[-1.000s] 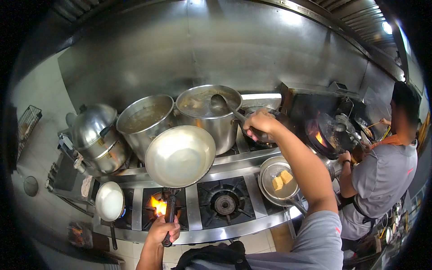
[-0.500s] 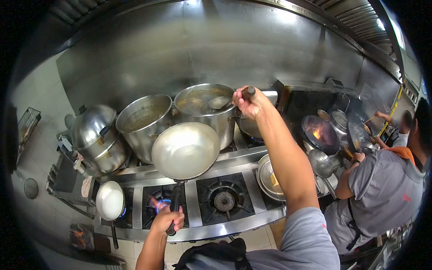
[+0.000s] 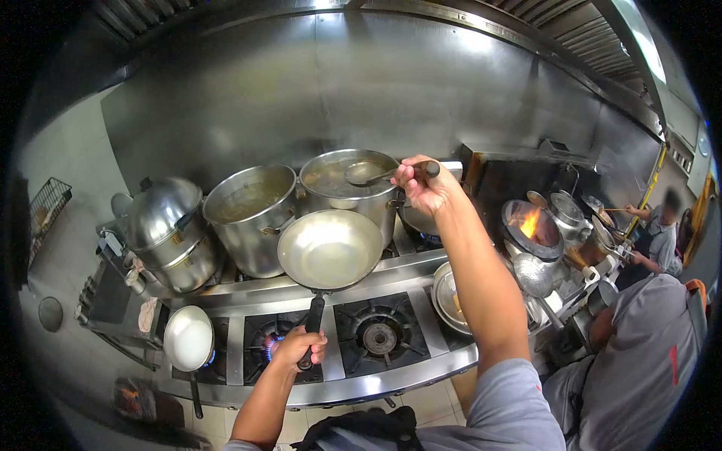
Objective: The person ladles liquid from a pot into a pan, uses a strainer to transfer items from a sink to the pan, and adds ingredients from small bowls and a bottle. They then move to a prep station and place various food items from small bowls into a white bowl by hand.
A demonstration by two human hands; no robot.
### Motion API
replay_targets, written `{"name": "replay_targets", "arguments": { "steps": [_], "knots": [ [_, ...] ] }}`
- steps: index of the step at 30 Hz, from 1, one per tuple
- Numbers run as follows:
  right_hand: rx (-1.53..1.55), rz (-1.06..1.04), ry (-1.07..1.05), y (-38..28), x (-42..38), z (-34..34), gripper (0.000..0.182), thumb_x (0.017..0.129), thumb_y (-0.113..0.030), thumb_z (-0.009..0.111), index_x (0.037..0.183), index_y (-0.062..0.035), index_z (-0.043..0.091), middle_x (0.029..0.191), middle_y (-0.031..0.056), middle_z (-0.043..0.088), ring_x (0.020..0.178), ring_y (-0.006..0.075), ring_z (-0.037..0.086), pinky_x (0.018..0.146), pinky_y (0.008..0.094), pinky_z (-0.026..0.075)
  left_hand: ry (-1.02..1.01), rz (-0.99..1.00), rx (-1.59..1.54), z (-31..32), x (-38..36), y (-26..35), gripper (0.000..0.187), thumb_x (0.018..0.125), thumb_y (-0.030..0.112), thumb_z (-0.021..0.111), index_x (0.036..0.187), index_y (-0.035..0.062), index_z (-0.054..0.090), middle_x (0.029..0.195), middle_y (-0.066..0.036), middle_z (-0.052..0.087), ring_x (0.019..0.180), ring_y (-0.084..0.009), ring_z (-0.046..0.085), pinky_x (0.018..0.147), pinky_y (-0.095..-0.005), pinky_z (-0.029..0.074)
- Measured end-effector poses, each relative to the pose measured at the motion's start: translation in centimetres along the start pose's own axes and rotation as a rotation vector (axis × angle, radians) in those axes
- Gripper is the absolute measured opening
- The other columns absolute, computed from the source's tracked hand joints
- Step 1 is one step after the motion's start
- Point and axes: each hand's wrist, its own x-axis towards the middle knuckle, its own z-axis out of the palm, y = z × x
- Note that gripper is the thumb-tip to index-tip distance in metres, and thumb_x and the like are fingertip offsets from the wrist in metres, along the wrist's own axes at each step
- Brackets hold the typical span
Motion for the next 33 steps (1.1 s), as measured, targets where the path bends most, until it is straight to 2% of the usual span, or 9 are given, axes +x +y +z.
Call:
{"name": "replay_targets", "arguments": {
  "steps": [8,10,16,18,19,26,28,30,33],
  "knots": [
    [-0.130,-0.013,-0.029,6.4,-7.5,2.9,0.034,0.079,-0.007,0.062,0.099,0.0158,0.047,0.070,0.0045,0.058,0.052,0.0054,0.056,0.038,0.0141,0.044,-0.031,-0.016,0.070,-1.9,-0.2,0.6,0.012,0.077,0.003,0.057,0.076,0.0059,0.045,0.053,-0.002,0.046,0.041,-0.0133,0.045,0.039,-0.0271,0.035],
    [-0.117,-0.003,-0.009,8.8,-9.3,2.9,0.037,0.079,-0.009,0.062,0.101,0.0155,0.047,0.070,0.0044,0.058,0.049,0.0052,0.053,0.035,0.0156,0.037,-0.066,0.011,0.110,-1.9,-0.7,0.9,0.021,0.075,0.012,0.059,0.058,0.0103,0.047,0.050,-0.001,0.048,0.040,-0.0116,0.049,0.039,-0.0242,0.036],
    [-0.116,0.055,0.058,16.9,-13.9,2.3,0.035,0.082,-0.016,0.058,0.105,0.0089,0.049,0.072,0.0028,0.056,0.047,0.0070,0.051,0.034,0.0175,0.037,-0.070,-0.003,0.102,-3.5,-3.6,1.3,0.020,0.074,0.009,0.058,0.058,0.0089,0.047,0.052,-0.002,0.048,0.042,-0.0135,0.050,0.040,-0.0257,0.036],
    [-0.114,0.121,0.111,19.6,-15.2,2.2,0.031,0.084,-0.016,0.057,0.105,0.0059,0.050,0.072,0.0025,0.056,0.047,0.0081,0.052,0.033,0.0203,0.040,-0.079,-0.031,-0.006,-4.0,-5.1,1.0,0.013,0.076,0.002,0.057,0.070,0.0075,0.046,0.052,-0.001,0.045,0.039,-0.0119,0.044,0.038,-0.0248,0.035],
    [-0.200,0.079,0.122,21.1,-15.8,2.1,0.030,0.084,-0.015,0.057,0.105,0.0054,0.051,0.071,0.0029,0.057,0.047,0.0088,0.052,0.033,0.0209,0.040,-0.079,-0.047,0.003,-4.3,-5.8,0.9,0.021,0.074,0.007,0.058,0.057,0.0090,0.047,0.052,-0.002,0.048,0.041,-0.0137,0.049,0.040,-0.0261,0.037],
    [-0.997,-0.017,0.111,31.3,-20.5,-1.7,0.034,0.081,-0.003,0.055,0.114,0.0031,0.050,0.070,0.0046,0.058,0.052,0.0134,0.059,0.045,0.0268,0.047,0.005,-0.096,-0.027,-6.1,-9.3,-1.1,0.016,0.074,0.005,0.059,0.062,0.0063,0.049,0.051,-0.002,0.048,0.040,-0.0144,0.049,0.041,-0.0266,0.039],
    [-1.421,-0.187,0.100,33.0,-22.1,-3.2,0.042,0.080,-0.006,0.057,0.120,-0.0013,0.047,0.069,0.0067,0.056,0.064,0.0188,0.061,0.056,0.0356,0.048,0.029,-0.074,-0.018,-6.2,-9.8,-1.3,0.014,0.074,0.004,0.059,0.063,0.0054,0.050,0.052,-0.003,0.048,0.040,-0.0146,0.050,0.041,-0.0268,0.039],
    [-1.902,-0.235,0.308,34.2,-22.5,-8.4,0.044,0.080,-0.008,0.057,0.121,-0.0011,0.044,0.068,0.0079,0.054,0.060,0.0197,0.059,0.056,0.0383,0.048,0.011,-0.069,0.022,-6.4,-9.9,-1.4,0.012,0.074,0.004,0.059,0.065,0.0047,0.051,0.052,-0.003,0.049,0.041,-0.0145,0.050,0.041,-0.0271,0.039],
    [-1.775,-0.213,0.279,33.1,-23.6,-10.2,0.043,0.080,-0.006,0.053,0.121,-0.0014,0.043,0.064,0.0073,0.053,0.051,0.0186,0.055,0.048,0.0348,0.045,0.016,-0.053,0.054,-5.7,-10.3,-1.2,0.011,0.075,0.004,0.058,0.075,0.0038,0.047,0.052,-0.002,0.048,0.040,-0.0140,0.048,0.039,-0.0263,0.036]
  ]
}}
